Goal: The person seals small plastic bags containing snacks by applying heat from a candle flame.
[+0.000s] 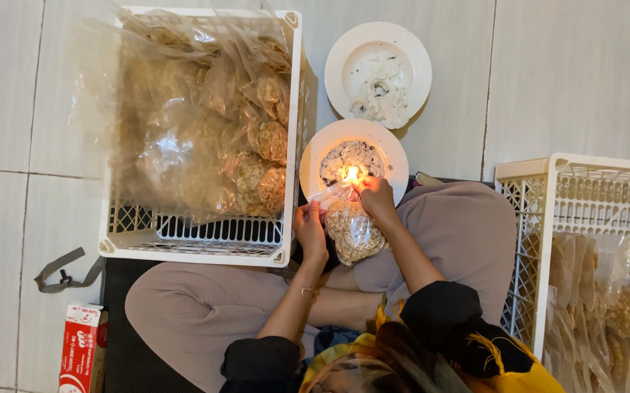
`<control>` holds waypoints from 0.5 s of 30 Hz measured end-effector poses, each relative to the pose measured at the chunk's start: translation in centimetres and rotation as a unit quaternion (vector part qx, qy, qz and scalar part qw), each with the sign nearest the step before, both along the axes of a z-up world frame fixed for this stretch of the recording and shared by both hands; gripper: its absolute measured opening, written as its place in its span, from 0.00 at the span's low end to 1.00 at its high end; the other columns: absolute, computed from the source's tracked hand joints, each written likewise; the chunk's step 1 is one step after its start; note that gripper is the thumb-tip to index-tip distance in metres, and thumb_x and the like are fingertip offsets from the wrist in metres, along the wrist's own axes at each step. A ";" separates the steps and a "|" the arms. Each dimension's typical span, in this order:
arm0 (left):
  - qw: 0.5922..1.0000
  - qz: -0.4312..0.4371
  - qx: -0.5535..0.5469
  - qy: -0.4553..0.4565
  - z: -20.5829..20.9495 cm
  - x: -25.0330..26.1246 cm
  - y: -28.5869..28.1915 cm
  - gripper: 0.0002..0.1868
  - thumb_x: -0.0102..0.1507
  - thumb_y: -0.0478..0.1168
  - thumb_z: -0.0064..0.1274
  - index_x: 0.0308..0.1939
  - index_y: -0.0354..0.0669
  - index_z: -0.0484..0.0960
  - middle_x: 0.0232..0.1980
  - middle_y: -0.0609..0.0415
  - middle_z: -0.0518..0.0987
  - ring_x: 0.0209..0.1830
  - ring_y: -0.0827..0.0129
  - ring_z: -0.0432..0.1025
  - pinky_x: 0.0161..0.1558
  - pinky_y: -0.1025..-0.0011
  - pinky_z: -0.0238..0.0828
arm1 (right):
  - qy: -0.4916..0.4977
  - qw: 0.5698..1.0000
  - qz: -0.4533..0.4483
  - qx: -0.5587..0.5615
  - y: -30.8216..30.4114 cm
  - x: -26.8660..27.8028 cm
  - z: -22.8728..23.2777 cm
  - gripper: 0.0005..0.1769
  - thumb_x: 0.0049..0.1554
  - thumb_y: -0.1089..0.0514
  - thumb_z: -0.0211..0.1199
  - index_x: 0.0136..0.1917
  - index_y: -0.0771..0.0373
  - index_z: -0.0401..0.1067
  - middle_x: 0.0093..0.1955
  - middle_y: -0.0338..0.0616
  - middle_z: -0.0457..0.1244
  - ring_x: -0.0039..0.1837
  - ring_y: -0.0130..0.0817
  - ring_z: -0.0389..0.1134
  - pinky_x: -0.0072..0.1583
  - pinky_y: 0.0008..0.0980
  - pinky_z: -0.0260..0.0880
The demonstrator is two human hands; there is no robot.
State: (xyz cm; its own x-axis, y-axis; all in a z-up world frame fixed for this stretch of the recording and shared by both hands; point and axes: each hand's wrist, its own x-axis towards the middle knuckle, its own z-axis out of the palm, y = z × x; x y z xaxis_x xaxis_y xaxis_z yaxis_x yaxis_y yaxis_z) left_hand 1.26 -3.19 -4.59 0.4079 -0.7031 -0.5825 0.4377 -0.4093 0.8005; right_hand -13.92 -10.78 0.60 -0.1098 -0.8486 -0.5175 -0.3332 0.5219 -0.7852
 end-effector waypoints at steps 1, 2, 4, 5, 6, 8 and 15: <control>1.000 0.000 0.000 0.000 0.3 0.0 0.0 0.13 0.71 0.45 0.49 0.43 0.37 0.74 0.35 0.56 0.77 0.32 0.74 0.70 0.36 0.74 0.68 | 0.000 1.000 0.000 0.000 0.0 -0.1 -0.4 0.13 0.58 0.57 0.63 0.40 0.70 0.78 0.32 0.46 0.70 0.36 0.30 0.71 0.40 0.35 0.68; 1.000 -0.004 0.009 0.007 0.6 0.1 0.0 0.13 0.70 0.46 0.49 0.43 0.38 0.74 0.34 0.56 0.77 0.31 0.75 0.70 0.33 0.74 0.67 | 0.007 1.000 -0.006 0.000 0.0 -0.1 -0.9 0.13 0.58 0.57 0.64 0.40 0.70 0.78 0.32 0.46 0.69 0.35 0.30 0.70 0.40 0.35 0.67; 1.000 -0.008 0.018 0.014 0.1 0.1 0.0 0.13 0.70 0.46 0.49 0.43 0.39 0.73 0.34 0.56 0.77 0.31 0.76 0.69 0.30 0.75 0.65 | 0.014 1.000 -0.011 -0.001 0.0 -0.1 -1.0 0.13 0.58 0.57 0.64 0.39 0.70 0.77 0.31 0.46 0.68 0.34 0.30 0.69 0.39 0.34 0.66; 1.000 -0.010 0.006 0.014 -0.9 0.2 0.2 0.13 0.70 0.46 0.49 0.43 0.39 0.74 0.35 0.57 0.78 0.31 0.76 0.70 0.30 0.76 0.66 | -0.004 1.000 -0.020 0.009 0.0 -0.1 -0.8 0.12 0.58 0.57 0.63 0.39 0.69 0.77 0.32 0.45 0.69 0.34 0.30 0.68 0.38 0.35 0.65; 1.000 -0.012 -0.006 0.013 -1.8 0.2 0.3 0.13 0.71 0.46 0.50 0.44 0.39 0.74 0.36 0.57 0.78 0.32 0.77 0.71 0.31 0.78 0.67 | -0.022 0.999 -0.029 0.018 0.0 -0.1 -0.6 0.12 0.58 0.58 0.62 0.39 0.69 0.78 0.33 0.43 0.70 0.33 0.30 0.66 0.38 0.35 0.64; 1.000 -0.014 -0.005 0.012 -0.4 0.1 0.1 0.13 0.71 0.47 0.50 0.44 0.39 0.74 0.36 0.58 0.78 0.32 0.77 0.71 0.30 0.78 0.67 | -0.008 1.000 -0.024 0.011 0.0 -0.1 -0.5 0.12 0.58 0.57 0.63 0.39 0.69 0.78 0.32 0.45 0.70 0.33 0.31 0.65 0.38 0.35 0.63; 0.999 -0.027 0.035 0.015 0.5 0.3 -0.1 0.13 0.70 0.49 0.50 0.44 0.43 0.74 0.35 0.61 0.77 0.30 0.79 0.69 0.26 0.79 0.64 | -0.054 0.998 -0.036 -0.013 0.2 -0.3 -0.5 0.11 0.58 0.58 0.62 0.41 0.69 0.79 0.32 0.42 0.70 0.34 0.24 0.67 0.38 0.30 0.66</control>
